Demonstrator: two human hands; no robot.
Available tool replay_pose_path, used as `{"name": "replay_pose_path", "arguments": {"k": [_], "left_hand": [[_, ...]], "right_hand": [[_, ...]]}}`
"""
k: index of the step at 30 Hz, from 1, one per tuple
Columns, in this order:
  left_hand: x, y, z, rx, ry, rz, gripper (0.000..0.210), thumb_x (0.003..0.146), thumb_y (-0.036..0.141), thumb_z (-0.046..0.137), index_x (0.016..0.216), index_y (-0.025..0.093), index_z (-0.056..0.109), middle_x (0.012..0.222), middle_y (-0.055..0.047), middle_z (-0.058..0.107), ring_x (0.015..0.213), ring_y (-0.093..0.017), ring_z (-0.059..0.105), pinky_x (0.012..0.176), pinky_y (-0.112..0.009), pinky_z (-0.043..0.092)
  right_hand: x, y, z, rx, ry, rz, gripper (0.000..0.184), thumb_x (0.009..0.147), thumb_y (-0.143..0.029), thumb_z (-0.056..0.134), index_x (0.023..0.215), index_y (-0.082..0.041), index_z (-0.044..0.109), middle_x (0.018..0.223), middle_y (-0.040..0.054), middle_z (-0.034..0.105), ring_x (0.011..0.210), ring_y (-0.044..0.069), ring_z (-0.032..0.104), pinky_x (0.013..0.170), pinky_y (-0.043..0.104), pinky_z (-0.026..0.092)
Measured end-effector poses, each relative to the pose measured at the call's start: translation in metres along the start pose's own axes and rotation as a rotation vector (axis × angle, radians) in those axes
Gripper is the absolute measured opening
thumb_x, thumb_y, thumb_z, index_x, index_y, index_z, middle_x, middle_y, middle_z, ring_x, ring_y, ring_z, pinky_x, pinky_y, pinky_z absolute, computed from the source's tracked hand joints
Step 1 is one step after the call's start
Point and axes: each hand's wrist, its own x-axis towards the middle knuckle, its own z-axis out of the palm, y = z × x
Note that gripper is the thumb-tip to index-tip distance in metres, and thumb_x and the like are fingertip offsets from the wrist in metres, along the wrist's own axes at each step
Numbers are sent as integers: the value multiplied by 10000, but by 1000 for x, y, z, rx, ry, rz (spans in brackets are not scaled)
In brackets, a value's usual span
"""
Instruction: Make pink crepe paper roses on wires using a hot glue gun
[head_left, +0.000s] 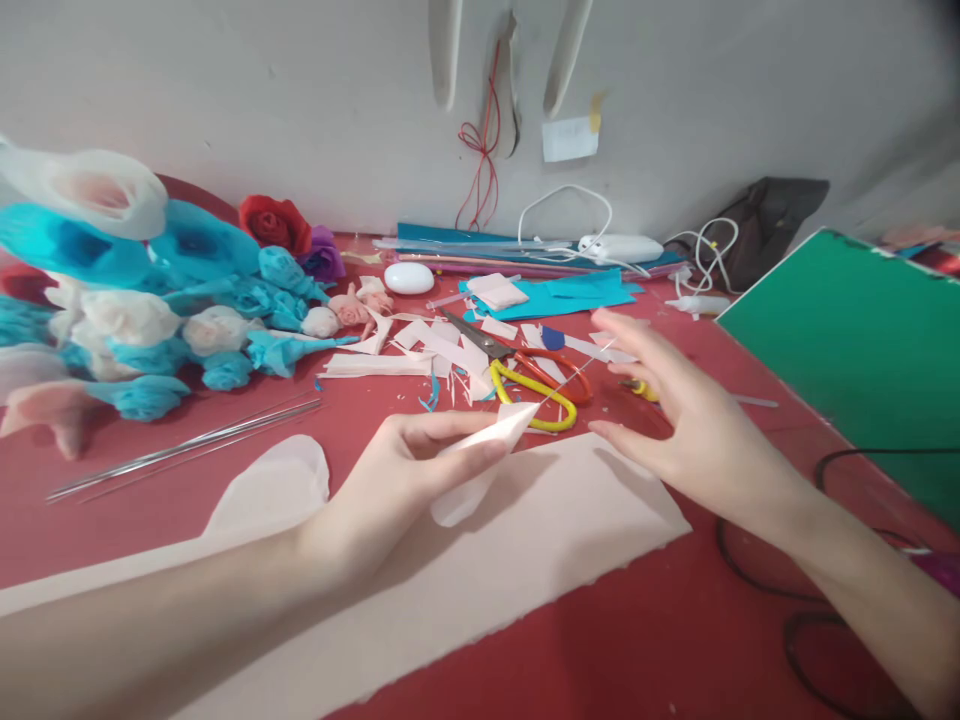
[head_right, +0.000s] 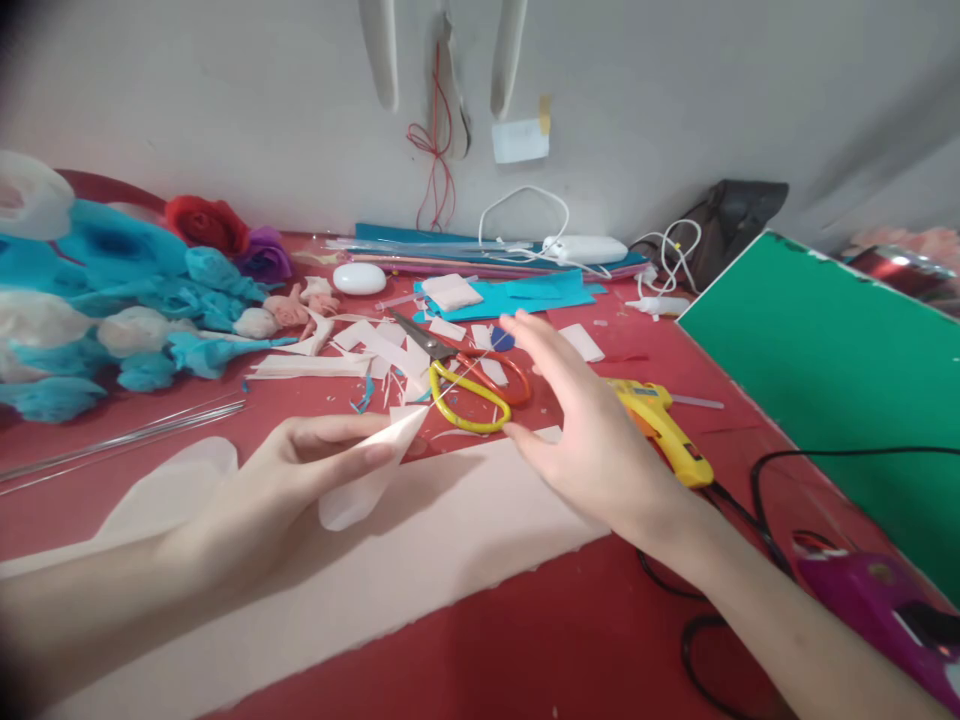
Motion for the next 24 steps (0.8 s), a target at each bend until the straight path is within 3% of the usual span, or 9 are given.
{"name": "replay_pose_path", "arguments": {"k": [2, 5, 11, 16, 20, 24], "left_hand": [[0, 0, -1, 70, -14, 41, 129, 740, 311, 645, 822, 238, 712, 776, 18, 699, 664, -97, 598, 590, -148, 455], [1, -1, -2, 223, -50, 114, 172, 758, 335, 619, 870, 236, 705, 928, -1, 690, 892, -161, 593, 738, -189, 454], [0, -1, -3, 375, -121, 150, 223, 762, 339, 606, 912, 200, 695, 922, -21, 678, 887, -173, 584, 743, -212, 443], [-4, 3, 1, 427, -135, 149, 170, 751, 330, 610, 795, 203, 714, 804, 4, 675, 793, -139, 573, 655, -172, 436], [-4, 3, 1, 483, -133, 190, 144, 753, 267, 596, 751, 175, 706, 727, -8, 654, 753, -149, 565, 646, -196, 443], [-4, 2, 0, 503, -125, 171, 170, 760, 273, 580, 824, 171, 701, 801, -25, 673, 822, -178, 583, 712, -223, 457]], "right_hand": [[0, -3, 2, 78, -82, 47, 377, 743, -246, 618, 1112, -280, 552, 1220, -35, 481, 1065, 150, 501, 894, 248, 441], [-5, -13, 8, 272, -176, 141, 119, 757, -301, 625, 862, -245, 625, 944, -35, 604, 900, 108, 558, 788, 200, 463], [-17, -26, 18, 426, -240, 211, 166, 703, -290, 679, 849, -236, 620, 874, -23, 575, 834, 99, 517, 741, 200, 436], [-19, -27, 19, 437, -344, 292, 183, 725, -308, 649, 874, -209, 612, 867, -7, 583, 810, 103, 537, 688, 194, 429], [-21, -28, 21, 447, -320, 341, 157, 725, -341, 657, 820, -219, 624, 834, -30, 588, 782, 74, 541, 671, 149, 421], [-22, -30, 22, 444, -289, 311, 125, 726, -330, 664, 795, -229, 638, 809, -45, 605, 772, 57, 553, 671, 115, 421]]}}
